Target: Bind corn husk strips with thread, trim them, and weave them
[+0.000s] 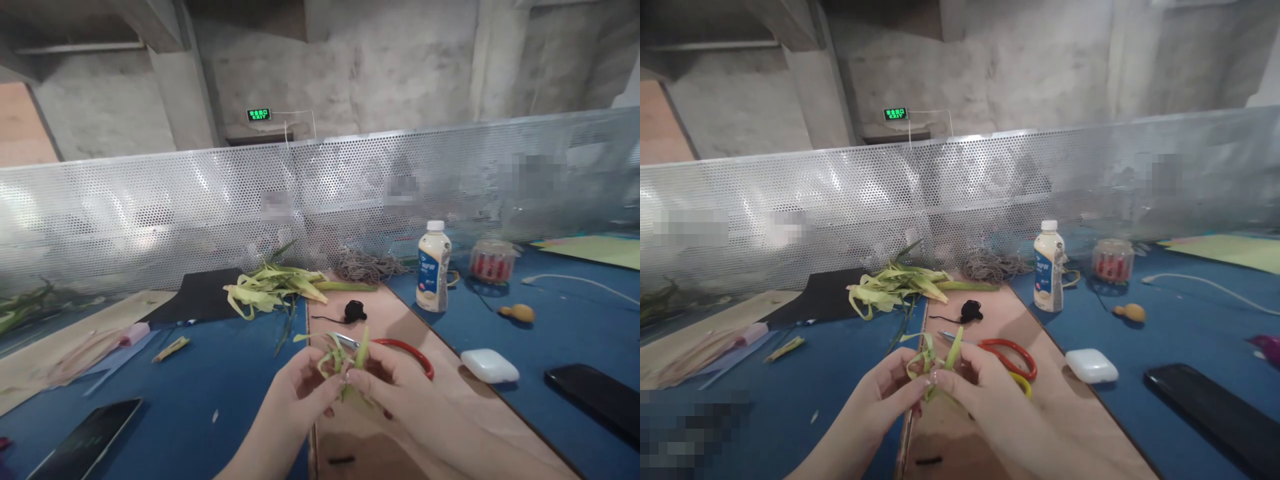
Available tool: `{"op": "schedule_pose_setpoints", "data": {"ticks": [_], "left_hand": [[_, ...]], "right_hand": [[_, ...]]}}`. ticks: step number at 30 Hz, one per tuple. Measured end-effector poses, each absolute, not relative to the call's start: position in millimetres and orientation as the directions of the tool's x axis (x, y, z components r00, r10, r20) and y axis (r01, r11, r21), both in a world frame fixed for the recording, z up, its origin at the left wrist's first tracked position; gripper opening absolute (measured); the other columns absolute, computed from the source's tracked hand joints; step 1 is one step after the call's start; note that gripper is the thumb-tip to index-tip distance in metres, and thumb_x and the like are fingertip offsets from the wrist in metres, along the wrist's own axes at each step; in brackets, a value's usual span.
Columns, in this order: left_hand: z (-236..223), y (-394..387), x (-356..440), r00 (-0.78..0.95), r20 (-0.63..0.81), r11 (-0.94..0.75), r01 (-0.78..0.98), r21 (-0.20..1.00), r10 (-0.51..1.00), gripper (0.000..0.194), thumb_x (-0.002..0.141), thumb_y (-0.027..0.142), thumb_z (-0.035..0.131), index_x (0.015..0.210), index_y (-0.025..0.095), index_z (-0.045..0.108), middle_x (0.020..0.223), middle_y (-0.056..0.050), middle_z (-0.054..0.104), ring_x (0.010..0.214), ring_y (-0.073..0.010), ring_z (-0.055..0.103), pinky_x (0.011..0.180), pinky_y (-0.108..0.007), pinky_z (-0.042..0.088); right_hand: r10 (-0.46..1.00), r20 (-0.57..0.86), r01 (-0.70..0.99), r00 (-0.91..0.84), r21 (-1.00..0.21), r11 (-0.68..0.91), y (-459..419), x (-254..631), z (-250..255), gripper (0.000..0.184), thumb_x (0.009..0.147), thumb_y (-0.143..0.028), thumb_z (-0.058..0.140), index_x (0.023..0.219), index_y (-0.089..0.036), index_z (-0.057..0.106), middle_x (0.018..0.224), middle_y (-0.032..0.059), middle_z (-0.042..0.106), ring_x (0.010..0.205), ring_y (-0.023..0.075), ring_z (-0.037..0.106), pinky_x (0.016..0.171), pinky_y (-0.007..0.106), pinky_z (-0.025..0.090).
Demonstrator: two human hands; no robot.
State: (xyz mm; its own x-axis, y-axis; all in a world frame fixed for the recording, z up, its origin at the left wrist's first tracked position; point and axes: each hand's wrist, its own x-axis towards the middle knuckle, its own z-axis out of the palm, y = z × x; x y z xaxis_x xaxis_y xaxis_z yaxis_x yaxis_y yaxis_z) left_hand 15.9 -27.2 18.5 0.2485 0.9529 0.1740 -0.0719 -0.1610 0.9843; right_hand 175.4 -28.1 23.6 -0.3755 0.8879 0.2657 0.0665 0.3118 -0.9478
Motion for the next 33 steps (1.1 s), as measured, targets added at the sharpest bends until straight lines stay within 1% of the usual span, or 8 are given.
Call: {"op": "schedule_pose_setpoints", "data": {"ticks": [4,8,13,17,20,22,27,33], "left_hand": [[12.1,-30.9,18.7,0.304,0.225,-0.2,-0.109,0.974,0.926,0.03,0.061,0.031,0.071,0.082,0.016,0.055,0.072,0.0,0.059,0.064,-0.0121,0.052,0.057,-0.021,0.039],[9.2,-33.0,20.5,0.254,0.228,-0.215,-0.078,0.974,0.94,0.023,0.064,0.026,0.069,0.08,0.015,0.057,0.071,-0.001,0.06,0.069,-0.0145,0.054,0.062,-0.024,0.04],[15.7,-28.3,15.8,0.24,0.169,-0.17,-0.014,0.985,0.956,0.016,0.066,0.026,0.067,0.074,0.012,0.064,0.068,-0.002,0.061,0.061,-0.0125,0.05,0.057,-0.023,0.04],[15.6,-21.5,11.0,0.122,0.067,-0.048,-0.156,0.987,0.99,0.021,0.065,0.028,0.068,0.079,0.012,0.069,0.075,-0.005,0.064,0.063,-0.0127,0.051,0.056,-0.022,0.041],[13.2,-18.4,8.8,0.083,0.01,0.015,-0.293,0.956,0.996,0.02,0.064,0.025,0.069,0.079,0.012,0.069,0.072,-0.005,0.063,0.063,-0.0114,0.051,0.056,-0.02,0.041],[12.3,-17.4,8.3,0.074,-0.03,0.053,-0.341,0.939,0.997,0.018,0.063,0.022,0.071,0.078,0.012,0.07,0.07,-0.003,0.061,0.059,-0.0093,0.049,0.056,-0.019,0.041],[15.9,-20.1,10.5,0.107,-0.079,0.112,-0.354,0.928,0.991,0.019,0.061,0.021,0.072,0.078,0.012,0.07,0.064,-0.001,0.058,0.055,-0.0076,0.046,0.055,-0.019,0.039],[18.6,-25.0,15.0,0.262,-0.037,0.102,-0.237,0.966,0.964,0.023,0.055,0.026,0.076,0.071,0.01,0.07,0.063,-0.002,0.059,0.056,-0.0094,0.048,0.052,-0.02,0.038]], "right_hand": [[0.916,0.197,0.142,-0.35,-0.955,0.26,-27.9,175.1,24.4,0.019,0.079,-0.033,0.054,0.084,-0.016,0.059,0.069,-0.0005,0.054,0.059,0.0106,0.046,0.053,0.02,0.036],[0.907,0.185,0.121,-0.379,-0.962,0.247,-28.5,171.8,17.6,0.019,0.08,-0.033,0.053,0.085,-0.016,0.058,0.064,-0.002,0.048,0.052,0.0071,0.039,0.042,0.015,0.031],[0.935,0.079,0.087,-0.345,-0.989,0.115,-29.8,169.2,11.5,0.031,0.083,-0.044,0.045,0.085,-0.015,0.057,0.055,-0.004,0.047,0.033,0.0031,0.031,0.032,0.016,0.026],[0.972,0.061,0.058,-0.228,-0.995,0.076,-32.6,173.4,18.6,0.032,0.083,-0.04,0.044,0.106,-0.019,0.054,0.067,0.0011,0.058,0.048,0.0092,0.051,0.042,0.018,0.04],[0.939,0.105,-0.068,-0.327,-0.994,0.087,-33.5,176.2,25.7,0.042,0.084,-0.038,0.04,0.122,-0.02,0.041,0.078,0.0053,0.062,0.062,0.0154,0.058,0.044,0.022,0.044],[0.916,0.164,-0.061,-0.367,-0.986,0.152,-33.5,177.3,28.9,0.045,0.083,-0.034,0.04,0.126,-0.02,0.036,0.086,0.0071,0.063,0.068,0.0176,0.059,0.046,0.025,0.046],[0.912,0.257,0.175,-0.321,-0.93,0.324,-33.0,180.0,27.7,0.021,0.08,-0.027,0.049,0.1,-0.021,0.056,0.09,0.0031,0.063,0.073,0.0152,0.058,0.067,0.028,0.048],[0.8,0.433,0.38,-0.415,-0.717,0.585,-32.0,187.1,31.5,0.02,0.082,-0.024,0.048,0.094,-0.027,0.063,0.092,0.0022,0.06,0.089,0.0183,0.053,0.083,0.033,0.041]]}}
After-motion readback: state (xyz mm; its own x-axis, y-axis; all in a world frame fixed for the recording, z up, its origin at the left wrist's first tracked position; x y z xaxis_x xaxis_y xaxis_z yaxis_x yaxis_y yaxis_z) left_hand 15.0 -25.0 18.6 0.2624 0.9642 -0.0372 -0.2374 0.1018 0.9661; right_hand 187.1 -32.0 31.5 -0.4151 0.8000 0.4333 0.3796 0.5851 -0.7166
